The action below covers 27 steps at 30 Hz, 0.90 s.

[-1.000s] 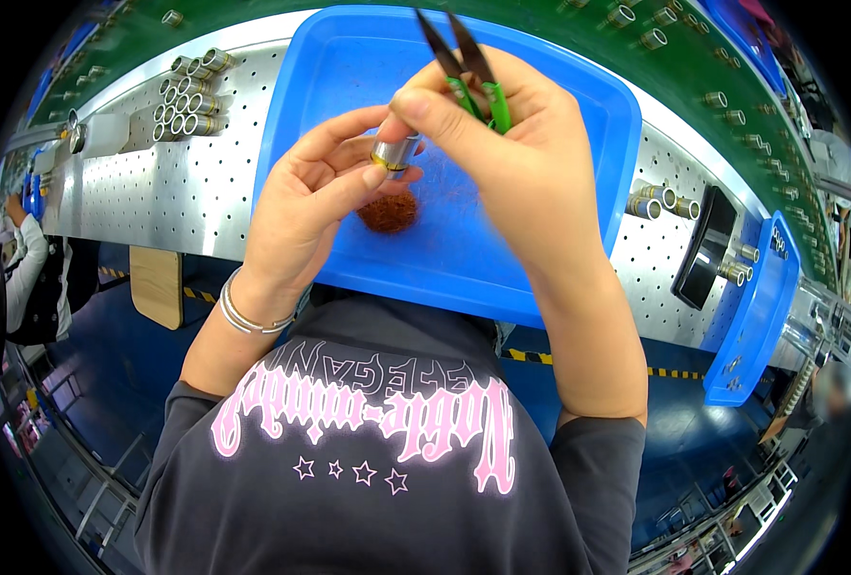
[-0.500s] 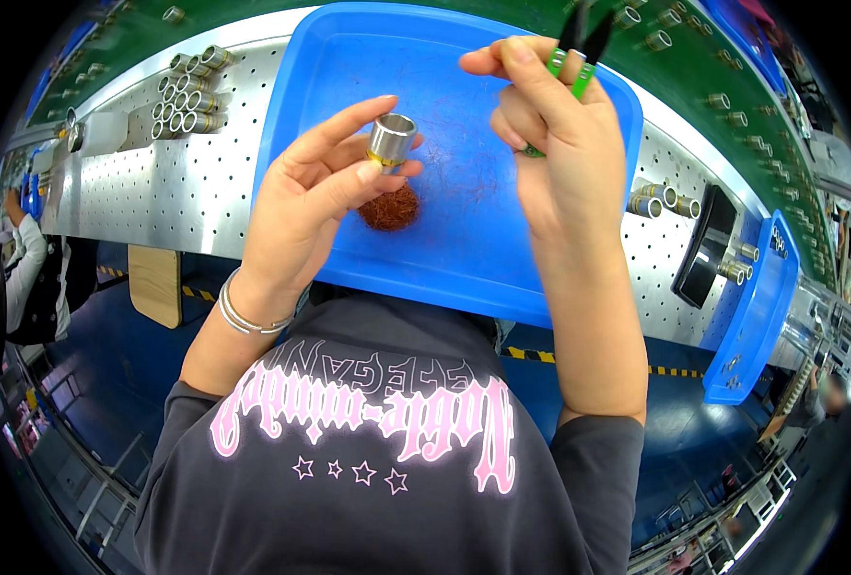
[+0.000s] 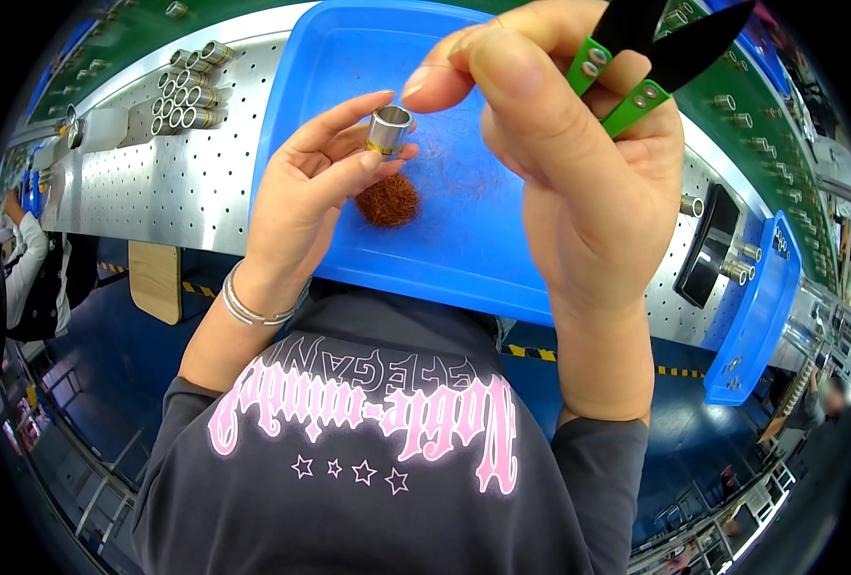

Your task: The person uses tweezers to pick up small metal rings from a blue tray and places them onto cylindrical metal components. The person repeatedly picks up a component, applies a ring, and places the component back on the tray.

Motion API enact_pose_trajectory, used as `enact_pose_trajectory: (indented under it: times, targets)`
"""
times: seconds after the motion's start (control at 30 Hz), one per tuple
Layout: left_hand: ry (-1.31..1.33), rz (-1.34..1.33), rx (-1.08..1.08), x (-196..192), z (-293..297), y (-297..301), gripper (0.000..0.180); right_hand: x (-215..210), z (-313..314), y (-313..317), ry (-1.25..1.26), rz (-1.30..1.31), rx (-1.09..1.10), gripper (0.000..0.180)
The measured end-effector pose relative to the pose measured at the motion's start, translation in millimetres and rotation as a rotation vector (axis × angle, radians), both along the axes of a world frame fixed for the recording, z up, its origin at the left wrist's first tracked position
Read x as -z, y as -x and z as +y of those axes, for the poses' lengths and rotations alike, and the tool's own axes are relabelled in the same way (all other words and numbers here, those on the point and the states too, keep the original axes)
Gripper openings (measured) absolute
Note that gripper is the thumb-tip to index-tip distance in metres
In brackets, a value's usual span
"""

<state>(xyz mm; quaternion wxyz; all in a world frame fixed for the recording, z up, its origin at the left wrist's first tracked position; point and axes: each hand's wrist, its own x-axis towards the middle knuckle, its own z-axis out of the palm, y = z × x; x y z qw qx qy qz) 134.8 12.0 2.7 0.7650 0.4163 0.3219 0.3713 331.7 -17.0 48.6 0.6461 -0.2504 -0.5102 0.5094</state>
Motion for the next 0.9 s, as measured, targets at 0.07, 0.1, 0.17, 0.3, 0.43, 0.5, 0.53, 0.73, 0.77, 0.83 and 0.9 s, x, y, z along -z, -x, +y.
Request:
enact_pose_trajectory:
  times: [0.07,0.1,0.17,0.3,0.43,0.5,0.53,0.73,0.77,0.83,0.9]
  targets:
    - [-0.032,0.014,0.013,3,0,1,0.038,-2,4,1,-0.029,-0.024,-0.005,0.017]
    - [-0.065,0.026,0.03,4,0,1,0.04,-5,7,3,-0.046,-0.045,-0.005,0.019]
    - [-0.132,0.049,0.063,6,0,1,0.043,-6,9,6,-0.038,-0.07,0.034,0.022]
    - [0.042,-0.013,-0.017,2,2,0,0.039,-8,12,12,0.054,-0.209,0.177,0.034]
    - [0.102,-0.055,-0.06,2,4,2,0.042,10,6,23,0.131,-0.518,0.391,0.018]
    - [0.103,-0.073,-0.067,2,4,3,0.043,14,-4,26,0.132,-0.886,0.434,0.02]
    - [0.1,-0.076,-0.068,1,5,3,0.043,11,-7,30,0.22,-0.926,0.449,0.018]
    - [0.047,-0.065,-0.066,-1,4,4,0.043,24,-9,30,0.146,-0.954,0.487,0.014]
    - [0.044,-0.066,-0.069,-2,3,4,0.043,25,-9,30,0.131,-0.952,0.487,0.014]
    - [0.027,-0.064,-0.059,-2,3,4,0.043,25,-10,30,0.123,-0.944,0.491,0.013]
    - [0.016,-0.063,-0.055,-2,3,4,0.043,25,-10,31,0.12,-0.932,0.488,0.012]
